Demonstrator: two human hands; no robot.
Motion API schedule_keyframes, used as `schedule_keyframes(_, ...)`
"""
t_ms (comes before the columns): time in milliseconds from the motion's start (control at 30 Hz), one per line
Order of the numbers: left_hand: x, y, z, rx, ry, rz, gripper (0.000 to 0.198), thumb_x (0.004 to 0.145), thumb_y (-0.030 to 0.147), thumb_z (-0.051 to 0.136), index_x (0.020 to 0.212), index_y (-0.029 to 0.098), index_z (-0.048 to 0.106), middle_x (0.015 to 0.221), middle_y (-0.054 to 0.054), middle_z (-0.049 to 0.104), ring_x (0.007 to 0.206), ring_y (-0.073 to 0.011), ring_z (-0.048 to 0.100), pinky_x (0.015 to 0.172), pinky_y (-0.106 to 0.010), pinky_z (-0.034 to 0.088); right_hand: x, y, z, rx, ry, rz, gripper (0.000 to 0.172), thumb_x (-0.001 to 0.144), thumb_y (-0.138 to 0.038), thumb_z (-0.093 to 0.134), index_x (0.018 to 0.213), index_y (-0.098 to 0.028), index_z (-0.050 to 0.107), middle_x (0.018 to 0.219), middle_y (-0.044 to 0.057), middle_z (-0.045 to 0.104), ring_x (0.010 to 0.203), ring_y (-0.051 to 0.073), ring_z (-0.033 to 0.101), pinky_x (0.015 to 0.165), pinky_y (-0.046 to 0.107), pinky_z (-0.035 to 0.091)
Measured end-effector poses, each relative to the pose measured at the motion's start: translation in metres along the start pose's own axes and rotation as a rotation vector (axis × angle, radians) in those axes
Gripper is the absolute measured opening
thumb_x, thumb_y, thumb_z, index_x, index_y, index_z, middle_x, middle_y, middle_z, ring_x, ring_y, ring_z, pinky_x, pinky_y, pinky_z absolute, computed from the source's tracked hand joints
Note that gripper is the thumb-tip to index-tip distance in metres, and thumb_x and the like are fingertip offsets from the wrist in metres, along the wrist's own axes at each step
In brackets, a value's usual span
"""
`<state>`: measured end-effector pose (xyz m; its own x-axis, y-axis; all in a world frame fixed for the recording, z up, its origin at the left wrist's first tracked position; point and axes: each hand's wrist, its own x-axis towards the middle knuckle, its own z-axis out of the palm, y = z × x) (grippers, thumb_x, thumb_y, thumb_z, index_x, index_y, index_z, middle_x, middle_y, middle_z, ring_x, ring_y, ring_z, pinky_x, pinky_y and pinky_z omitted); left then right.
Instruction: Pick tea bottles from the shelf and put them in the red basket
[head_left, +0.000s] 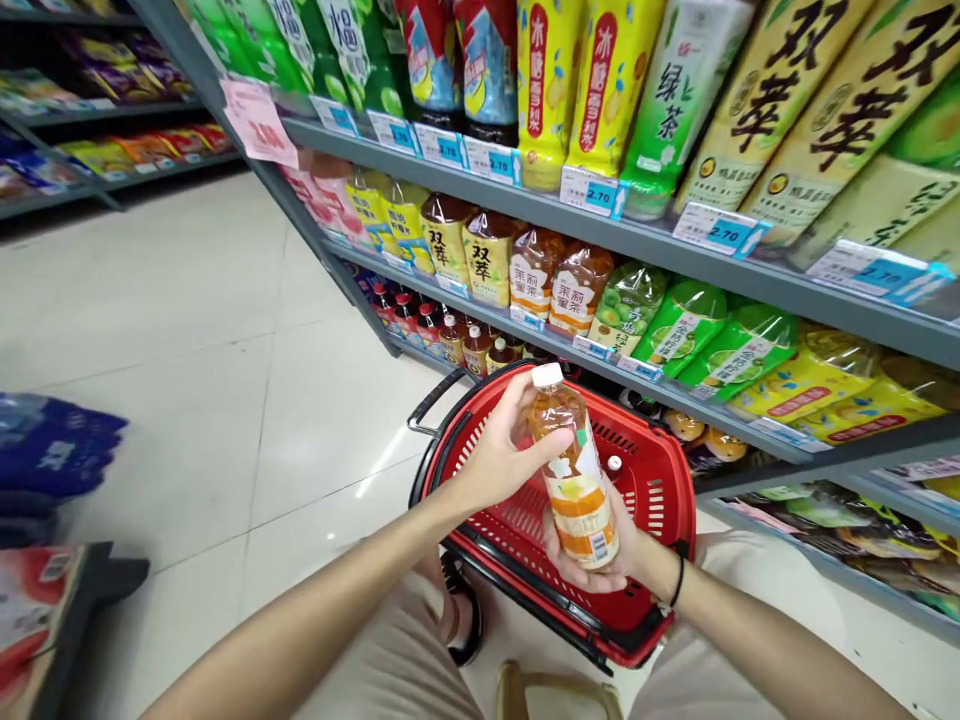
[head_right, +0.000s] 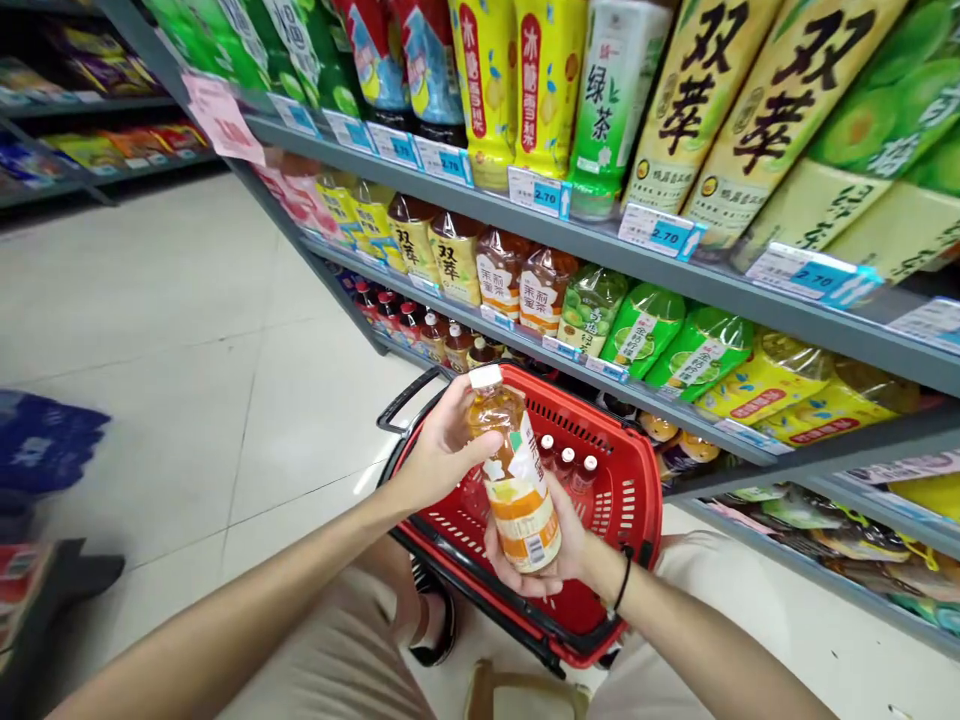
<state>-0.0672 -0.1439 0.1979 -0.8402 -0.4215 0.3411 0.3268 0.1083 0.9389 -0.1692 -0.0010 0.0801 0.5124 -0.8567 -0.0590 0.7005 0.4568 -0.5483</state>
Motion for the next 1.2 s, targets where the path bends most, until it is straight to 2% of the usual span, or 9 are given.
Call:
schedule_keyframes(67,0.001,0.001,-0.005,0.043,0.054,0.029,0.062,0.086,0.031,0.08,0.138,0.022,0.047,0.138,-0.012,0.061,0.121,-0.0248,0.064,0.103,-0.036,0.053,0.007,0.001,0.0,0.055,-0.034,-0.025,0.108,0.075,-0.099,0.015,0.101,-0.008,0.065,0.064,0.012,0.07,0.027,0.014,0.047,0.018,0.022,0.025)
schedule_keyframes(133,0.002,0.002,-0.009,0.08,0.08,0.055,0.063,0.084,0.029,0.082,0.137,0.021,0.048,0.132,-0.012,0.063,0.118,-0.0242,0.065,0.102,-0.036,0.053,0.013,0.001,0.001,0.076,0.041,-0.098,0.096,0.08,-0.092,0.03,0.101,-0.007,0.067,0.068,0.012,0.073,0.028,0.013,0.05,0.02,0.02,0.025)
schedule_keyframes(200,0.002,0.001,-0.011,0.09,0.076,0.07,0.064,0.083,0.028,0.083,0.137,0.021,0.048,0.13,-0.011,0.064,0.116,-0.0235,0.065,0.1,-0.036,0.054,0.015,0.0,0.003,0.07,0.145,-0.159,0.089,0.081,-0.088,0.037,0.098,-0.007,0.069,0.068,0.012,0.073,0.028,0.012,0.05,0.021,0.019,0.023)
schedule_keyframes(333,0.001,-0.004,-0.014,0.041,0.026,0.044,0.064,0.087,0.029,0.079,0.141,0.022,0.045,0.139,-0.012,0.06,0.122,-0.024,0.063,0.104,-0.037,0.052,0.011,-0.001,0.009,0.046,0.269,-0.175,0.087,0.079,-0.087,0.042,0.098,-0.007,0.071,0.068,0.011,0.073,0.03,0.013,0.053,0.023,0.018,0.021)
schedule_keyframes(467,-0.001,-0.008,-0.012,0.019,-0.029,0.02,0.06,0.091,0.033,0.075,0.14,0.021,0.043,0.136,-0.015,0.06,0.115,-0.0237,0.066,0.098,-0.037,0.055,0.006,0.001,0.011,0.042,0.349,-0.177,0.082,0.081,-0.082,0.042,0.104,-0.008,0.07,0.066,0.011,0.074,0.03,0.014,0.053,0.023,0.019,0.022)
schedule_keyframes(667,-0.004,-0.01,0.0,0.094,-0.048,0.001,0.057,0.093,0.035,0.071,0.139,0.02,0.041,0.115,-0.01,0.062,0.096,-0.0192,0.065,0.086,-0.033,0.057,0.001,0.006,0.009,0.003,0.419,-0.203,0.085,0.081,-0.085,0.04,0.103,-0.008,0.07,0.067,0.012,0.075,0.03,0.015,0.054,0.023,0.019,0.023)
schedule_keyframes(867,-0.005,-0.009,0.01,0.217,-0.101,0.006,0.052,0.095,0.035,0.068,0.135,0.02,0.04,0.11,-0.009,0.061,0.091,-0.0192,0.064,0.084,-0.035,0.058,-0.008,0.009,0.007,-0.07,0.498,-0.137,0.088,0.084,-0.088,0.035,0.1,-0.009,0.07,0.064,0.012,0.074,0.032,0.015,0.056,0.025,0.019,0.024)
schedule_keyframes(1100,-0.005,-0.014,0.011,0.272,-0.081,0.013,0.059,0.094,0.034,0.068,0.142,0.022,0.036,0.109,-0.007,0.064,0.089,-0.0182,0.065,0.08,-0.03,0.056,-0.012,0.004,0.008,-0.088,0.542,-0.071,0.083,0.092,-0.08,0.027,0.102,-0.01,0.069,0.062,0.012,0.073,0.033,0.016,0.055,0.027,0.02,0.023)
schedule_keyframes(1200,-0.005,-0.014,0.011,0.28,-0.081,0.011,0.056,0.095,0.035,0.068,0.14,0.021,0.038,0.106,-0.007,0.064,0.09,-0.0187,0.065,0.08,-0.03,0.056,-0.012,0.005,0.009,-0.093,0.543,-0.071,0.083,0.092,-0.08,0.025,0.101,-0.01,0.069,0.062,0.012,0.072,0.033,0.016,0.055,0.027,0.02,0.023)
